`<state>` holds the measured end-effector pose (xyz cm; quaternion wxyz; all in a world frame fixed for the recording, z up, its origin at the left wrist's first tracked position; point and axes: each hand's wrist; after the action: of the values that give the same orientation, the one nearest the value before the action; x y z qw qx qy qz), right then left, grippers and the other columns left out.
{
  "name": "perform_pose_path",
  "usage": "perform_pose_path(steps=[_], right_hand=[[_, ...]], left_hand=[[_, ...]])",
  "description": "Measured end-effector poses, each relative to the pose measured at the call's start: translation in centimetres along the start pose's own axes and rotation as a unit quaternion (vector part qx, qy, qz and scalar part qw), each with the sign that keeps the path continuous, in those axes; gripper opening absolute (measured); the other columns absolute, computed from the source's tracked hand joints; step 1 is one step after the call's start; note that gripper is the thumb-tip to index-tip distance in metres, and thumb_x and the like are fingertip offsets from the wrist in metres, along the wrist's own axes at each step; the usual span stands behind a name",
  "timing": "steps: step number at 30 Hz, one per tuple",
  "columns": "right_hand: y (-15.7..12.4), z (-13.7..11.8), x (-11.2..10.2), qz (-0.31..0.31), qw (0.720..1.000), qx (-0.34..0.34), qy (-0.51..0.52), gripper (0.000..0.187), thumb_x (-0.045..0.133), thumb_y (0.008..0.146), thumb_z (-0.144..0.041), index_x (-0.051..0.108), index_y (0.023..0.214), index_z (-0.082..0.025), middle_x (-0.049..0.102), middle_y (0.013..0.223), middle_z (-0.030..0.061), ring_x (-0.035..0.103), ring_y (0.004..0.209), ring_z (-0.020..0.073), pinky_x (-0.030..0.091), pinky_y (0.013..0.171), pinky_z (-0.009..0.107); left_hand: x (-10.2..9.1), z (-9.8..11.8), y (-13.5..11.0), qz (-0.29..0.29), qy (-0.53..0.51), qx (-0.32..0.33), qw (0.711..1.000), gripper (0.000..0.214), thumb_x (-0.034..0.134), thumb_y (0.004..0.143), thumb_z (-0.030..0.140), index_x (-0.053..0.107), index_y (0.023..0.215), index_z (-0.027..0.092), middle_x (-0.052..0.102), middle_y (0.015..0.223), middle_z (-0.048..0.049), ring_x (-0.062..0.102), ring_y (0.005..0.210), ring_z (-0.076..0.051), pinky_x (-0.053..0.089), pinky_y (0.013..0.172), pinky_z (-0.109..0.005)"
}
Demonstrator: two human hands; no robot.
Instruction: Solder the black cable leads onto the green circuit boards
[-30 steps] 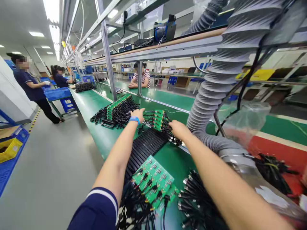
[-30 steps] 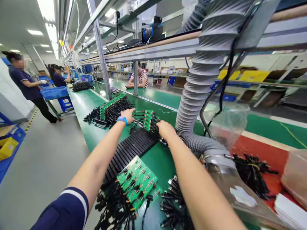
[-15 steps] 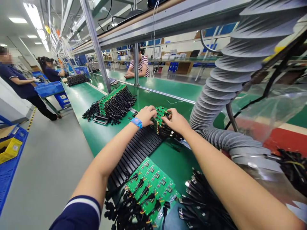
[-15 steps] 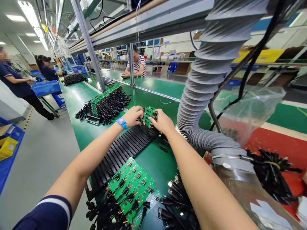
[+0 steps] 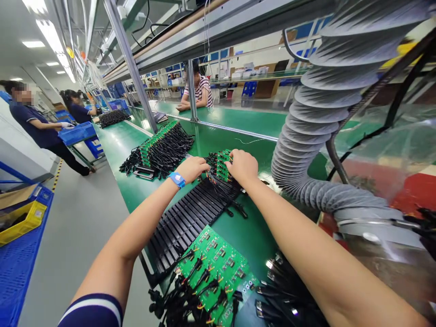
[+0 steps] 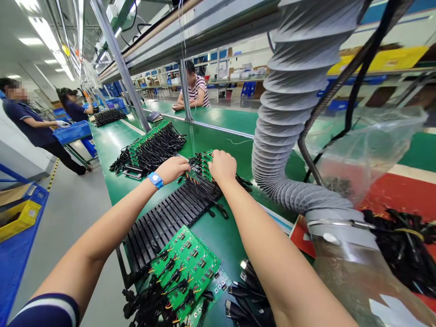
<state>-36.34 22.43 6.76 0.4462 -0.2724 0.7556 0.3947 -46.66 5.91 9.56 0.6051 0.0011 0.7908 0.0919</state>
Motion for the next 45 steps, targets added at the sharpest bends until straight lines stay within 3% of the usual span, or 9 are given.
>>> perform_pose_path(steps=[4, 8, 14, 25, 28, 32, 37, 42, 45], right_hand=[[0.8, -0.1, -0.2, 0.000, 0.999, 0.035, 0.030, 0.028, 0.051, 0.087, -0.037, 0.053, 0.104, -0.014, 0.055, 0.100, 0.0054, 0.055, 0.088, 0.0158, 0.049, 0.076, 0.035], [1.0, 0.1, 0.0, -0.006, 0.996, 0.074, 0.048, 0.029, 0.050, 0.088, -0.038, 0.052, 0.104, -0.014, 0.055, 0.097, 0.0048, 0.055, 0.085, 0.0152, 0.050, 0.075, 0.035], [0.5, 0.0, 0.3, -0.025, 0.995, 0.087, 0.043, 0.030, 0.050, 0.087, -0.039, 0.053, 0.103, -0.014, 0.055, 0.096, 0.0046, 0.055, 0.084, 0.0150, 0.049, 0.075, 0.035], [1.3, 1.5, -0.1, -0.045, 0.999, 0.020, 0.004, 0.031, 0.050, 0.086, -0.043, 0.054, 0.098, -0.014, 0.056, 0.092, 0.0038, 0.055, 0.081, 0.0144, 0.048, 0.075, 0.034], [1.2, 1.9, -0.9, -0.036, 0.999, -0.001, -0.004, 0.030, 0.050, 0.087, -0.043, 0.055, 0.095, -0.014, 0.056, 0.091, 0.0038, 0.055, 0.083, 0.0147, 0.048, 0.076, 0.035], [0.2, 1.8, -1.4, 0.000, 0.999, -0.036, -0.008, 0.028, 0.048, 0.088, -0.039, 0.055, 0.100, -0.014, 0.055, 0.102, 0.0060, 0.053, 0.095, 0.0178, 0.046, 0.083, 0.040], [-0.7, 1.4, -1.6, -0.031, 0.995, -0.090, 0.008, 0.026, 0.051, 0.088, -0.035, 0.054, 0.103, -0.015, 0.054, 0.106, 0.0061, 0.053, 0.097, 0.0180, 0.046, 0.084, 0.040], [-0.6, -0.1, -3.8, -0.064, 0.995, -0.075, 0.026, 0.030, 0.050, 0.088, -0.035, 0.051, 0.111, -0.016, 0.050, 0.114, 0.0079, 0.050, 0.103, 0.0202, 0.044, 0.088, 0.043], [-2.4, -2.2, -4.8, -0.139, 0.986, -0.078, 0.046, 0.032, 0.049, 0.088, -0.038, 0.049, 0.113, -0.016, 0.050, 0.115, 0.0080, 0.051, 0.101, 0.0199, 0.045, 0.086, 0.042]], left_hand=[[0.3, 0.3, 1.3, -0.025, -0.002, 0.011, 1.000, 0.022, 0.045, 0.085, 0.013, 0.064, 0.093, 0.021, 0.062, 0.088, -0.0040, 0.056, 0.087, -0.018, 0.042, 0.079, -0.028], [0.7, 0.1, 0.9, -0.040, -0.008, 0.001, 0.999, 0.023, 0.046, 0.084, 0.013, 0.064, 0.094, 0.021, 0.062, 0.088, -0.0033, 0.056, 0.087, -0.017, 0.043, 0.080, -0.027], [0.4, -0.1, 1.7, -0.050, -0.017, -0.026, 0.998, 0.022, 0.047, 0.084, 0.015, 0.064, 0.096, 0.022, 0.062, 0.093, -0.0027, 0.056, 0.093, -0.017, 0.043, 0.083, -0.026], [0.2, 1.0, 7.4, -0.081, -0.037, -0.098, 0.991, 0.019, 0.057, 0.080, 0.017, 0.062, 0.098, 0.021, 0.058, 0.095, -0.0056, 0.058, 0.093, -0.022, 0.046, 0.079, -0.029], [1.0, 2.3, 7.9, -0.047, -0.055, -0.141, 0.987, 0.028, 0.047, 0.085, 0.013, 0.055, 0.111, 0.019, 0.050, 0.115, -0.0113, 0.058, 0.098, -0.023, 0.046, 0.081, -0.032], [3.2, 3.4, 7.3, 0.017, -0.087, -0.196, 0.977, 0.049, 0.040, 0.087, 0.010, 0.028, 0.134, 0.017, 0.029, 0.138, -0.0167, 0.041, 0.122, -0.026, 0.039, 0.096, -0.038], [5.1, 3.3, 5.8, 0.029, -0.141, -0.209, 0.967, 0.059, 0.044, 0.085, 0.011, 0.018, 0.138, 0.012, 0.026, 0.143, -0.0161, 0.024, 0.133, -0.026, 0.027, 0.107, -0.039], [4.0, 4.1, 3.2, 0.036, -0.188, -0.275, 0.942, 0.067, 0.044, 0.086, 0.019, 0.005, 0.138, 0.003, 0.006, 0.145, -0.0267, 0.011, 0.135, -0.032, 0.022, 0.107, -0.046], [2.0, 5.9, -0.4, 0.010, -0.221, -0.282, 0.933, 0.058, 0.042, 0.089, 0.028, 0.019, 0.135, 0.002, 0.025, 0.138, -0.0283, 0.025, 0.131, -0.032, 0.026, 0.105, -0.047]])
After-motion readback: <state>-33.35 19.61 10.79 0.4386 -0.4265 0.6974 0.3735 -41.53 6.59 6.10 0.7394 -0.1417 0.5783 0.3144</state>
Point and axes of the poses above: each hand's wrist, its own y-axis towards the middle knuckle, its own x-axis out of the palm, z = x × y
